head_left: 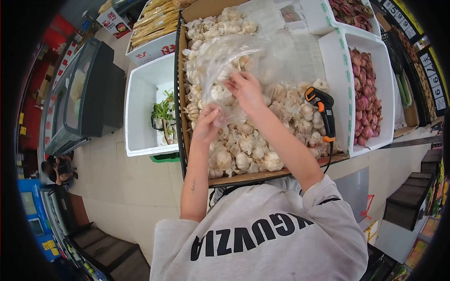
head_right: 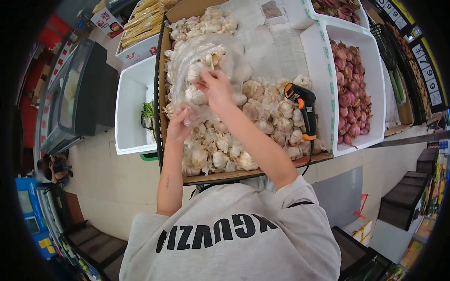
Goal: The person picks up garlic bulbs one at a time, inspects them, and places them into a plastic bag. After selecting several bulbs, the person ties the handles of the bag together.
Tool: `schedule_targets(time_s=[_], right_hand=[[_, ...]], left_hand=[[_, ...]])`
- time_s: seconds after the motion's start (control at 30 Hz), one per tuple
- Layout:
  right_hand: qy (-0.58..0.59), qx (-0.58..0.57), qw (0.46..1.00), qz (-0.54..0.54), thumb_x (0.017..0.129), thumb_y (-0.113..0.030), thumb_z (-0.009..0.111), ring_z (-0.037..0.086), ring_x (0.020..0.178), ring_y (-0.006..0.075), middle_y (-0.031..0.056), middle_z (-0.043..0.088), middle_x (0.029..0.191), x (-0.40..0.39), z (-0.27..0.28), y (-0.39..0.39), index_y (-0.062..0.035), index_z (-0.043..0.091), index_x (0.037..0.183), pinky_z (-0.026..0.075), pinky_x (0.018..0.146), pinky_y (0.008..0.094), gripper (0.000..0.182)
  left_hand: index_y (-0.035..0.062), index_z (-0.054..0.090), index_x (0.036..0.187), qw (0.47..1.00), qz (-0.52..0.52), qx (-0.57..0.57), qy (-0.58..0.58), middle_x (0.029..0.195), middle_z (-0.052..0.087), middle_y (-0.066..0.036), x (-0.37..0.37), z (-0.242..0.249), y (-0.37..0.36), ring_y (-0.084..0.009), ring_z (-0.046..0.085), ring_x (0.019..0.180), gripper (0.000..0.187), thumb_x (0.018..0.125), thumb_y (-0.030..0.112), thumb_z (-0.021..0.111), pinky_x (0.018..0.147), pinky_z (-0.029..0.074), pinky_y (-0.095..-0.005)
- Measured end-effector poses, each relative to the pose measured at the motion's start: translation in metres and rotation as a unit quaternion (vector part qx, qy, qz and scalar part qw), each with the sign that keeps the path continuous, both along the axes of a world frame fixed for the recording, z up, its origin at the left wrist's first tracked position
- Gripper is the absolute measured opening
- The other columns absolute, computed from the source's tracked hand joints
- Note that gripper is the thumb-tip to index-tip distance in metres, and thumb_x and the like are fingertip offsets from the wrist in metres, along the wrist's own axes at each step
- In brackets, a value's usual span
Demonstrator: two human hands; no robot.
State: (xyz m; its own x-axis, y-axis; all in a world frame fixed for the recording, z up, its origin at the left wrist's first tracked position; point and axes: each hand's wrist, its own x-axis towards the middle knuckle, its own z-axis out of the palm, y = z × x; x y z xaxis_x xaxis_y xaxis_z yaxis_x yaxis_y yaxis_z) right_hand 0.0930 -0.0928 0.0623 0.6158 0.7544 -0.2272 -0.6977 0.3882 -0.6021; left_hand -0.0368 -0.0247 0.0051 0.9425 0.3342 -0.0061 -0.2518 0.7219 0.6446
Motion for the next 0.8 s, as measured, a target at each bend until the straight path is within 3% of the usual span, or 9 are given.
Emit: schedule_targets(time_s=[0.03, 0.13, 0.23, 0.37, 0.6, 0.67, 0.7, 0.77, 0.8], right_hand=[[-0.053, 0.004, 0.998, -0.021, 0.077, -0.012, 0.050, 0.052, 0.073, 0.0137, 0.0056, 0.051, 0.077, -0.003, 0.002, 0.003, 0.0002, 0.045, 0.090, 0.043, 0.064, 0.0231, 0.018], [-0.181, -0.060, 0.981, -0.027, 0.073, -0.014, 0.054, 0.052, 0.075, 0.0147, 0.0056, 0.051, 0.083, -0.016, -0.002, 0.004, -0.0004, 0.045, 0.094, 0.041, 0.065, 0.0228, 0.026], [-0.227, -0.085, 0.967, 0.074, 0.072, -0.015, 0.055, 0.052, 0.075, 0.0131, 0.0047, 0.052, 0.085, -0.008, 0.005, -0.012, -0.0013, 0.046, 0.098, 0.041, 0.066, 0.0237, 0.031], [-0.249, -0.133, 0.954, 0.101, 0.076, -0.016, 0.050, 0.053, 0.075, 0.0141, 0.0079, 0.054, 0.085, 0.011, 0.023, -0.050, -0.0003, 0.048, 0.097, 0.042, 0.067, 0.0225, 0.027], [-0.327, -0.224, 0.907, -0.143, 0.074, -0.015, 0.052, 0.053, 0.066, 0.0081, 0.0056, 0.057, 0.072, 0.063, 0.032, -0.154, 0.0010, 0.055, 0.086, 0.042, 0.058, 0.0194, 0.020], [-0.434, -0.445, 0.761, -0.187, 0.072, -0.018, 0.055, 0.055, 0.068, 0.0139, 0.0079, 0.057, 0.070, 0.066, 0.023, -0.173, 0.0023, 0.054, 0.084, 0.043, 0.062, 0.0229, 0.024], [-0.432, -0.448, 0.760, -0.188, 0.072, -0.018, 0.055, 0.055, 0.068, 0.0139, 0.0079, 0.057, 0.070, 0.063, 0.016, -0.178, 0.0023, 0.054, 0.084, 0.043, 0.062, 0.0229, 0.024], [-0.491, -0.538, 0.672, -0.131, 0.068, -0.019, 0.057, 0.055, 0.076, 0.0243, 0.0135, 0.056, 0.081, 0.058, -0.002, -0.184, 0.0016, 0.051, 0.090, 0.043, 0.067, 0.0292, 0.031], [-0.488, -0.541, 0.672, -0.131, 0.068, -0.019, 0.057, 0.055, 0.076, 0.0243, 0.0135, 0.056, 0.081, 0.057, -0.016, -0.186, 0.0016, 0.051, 0.090, 0.043, 0.067, 0.0292, 0.031]], left_hand=[[0.0063, 0.050, 0.075, 1.000, 0.018, -0.011, 0.010, 0.066, 0.049, 0.000, 0.000, 0.001, -0.003, -0.0071, 0.043, 0.058, 0.006, 0.072, 0.008, 0.054, 0.055, 0.036, -0.0208], [0.0062, 0.050, 0.075, 0.997, 0.059, -0.007, 0.046, 0.067, 0.049, 0.000, 0.001, 0.006, -0.009, -0.0080, 0.045, 0.060, 0.005, 0.072, 0.008, 0.053, 0.057, 0.037, -0.0217], [0.0062, 0.050, 0.075, 0.997, 0.058, -0.004, 0.051, 0.068, 0.050, 0.000, 0.002, 0.007, -0.012, -0.0086, 0.046, 0.062, 0.005, 0.072, 0.008, 0.053, 0.059, 0.038, -0.0227], [0.0068, 0.050, 0.075, 0.999, 0.026, -0.001, 0.029, 0.064, 0.049, 0.001, 0.004, 0.004, -0.012, -0.0078, 0.045, 0.058, 0.004, 0.072, 0.008, 0.053, 0.058, 0.037, -0.0220], [0.0067, 0.050, 0.076, 1.000, -0.003, -0.026, 0.013, 0.057, 0.044, 0.002, 0.006, 0.001, -0.013, -0.0055, 0.038, 0.050, 0.002, 0.074, 0.008, 0.051, 0.053, 0.033, -0.0200], [0.0066, 0.049, 0.078, 0.998, -0.042, -0.043, -0.021, 0.059, 0.045, 0.002, 0.008, 0.003, -0.014, -0.0053, 0.038, 0.050, 0.005, 0.074, 0.008, 0.051, 0.055, 0.033, -0.0205], [0.0066, 0.049, 0.078, 0.998, -0.045, -0.045, -0.020, 0.059, 0.045, 0.002, 0.008, 0.007, -0.018, -0.0053, 0.038, 0.050, 0.005, 0.074, 0.008, 0.051, 0.055, 0.033, -0.0205], [0.0064, 0.049, 0.081, 0.999, 0.019, -0.039, 0.033, 0.060, 0.045, 0.002, 0.009, 0.013, -0.025, -0.0060, 0.040, 0.053, 0.008, 0.073, 0.008, 0.051, 0.058, 0.034, -0.0222], [0.0064, 0.049, 0.081, 0.998, 0.016, -0.041, 0.036, 0.060, 0.045, 0.002, 0.009, 0.012, -0.025, -0.0060, 0.040, 0.053, 0.008, 0.073, 0.008, 0.051, 0.058, 0.034, -0.0222]])
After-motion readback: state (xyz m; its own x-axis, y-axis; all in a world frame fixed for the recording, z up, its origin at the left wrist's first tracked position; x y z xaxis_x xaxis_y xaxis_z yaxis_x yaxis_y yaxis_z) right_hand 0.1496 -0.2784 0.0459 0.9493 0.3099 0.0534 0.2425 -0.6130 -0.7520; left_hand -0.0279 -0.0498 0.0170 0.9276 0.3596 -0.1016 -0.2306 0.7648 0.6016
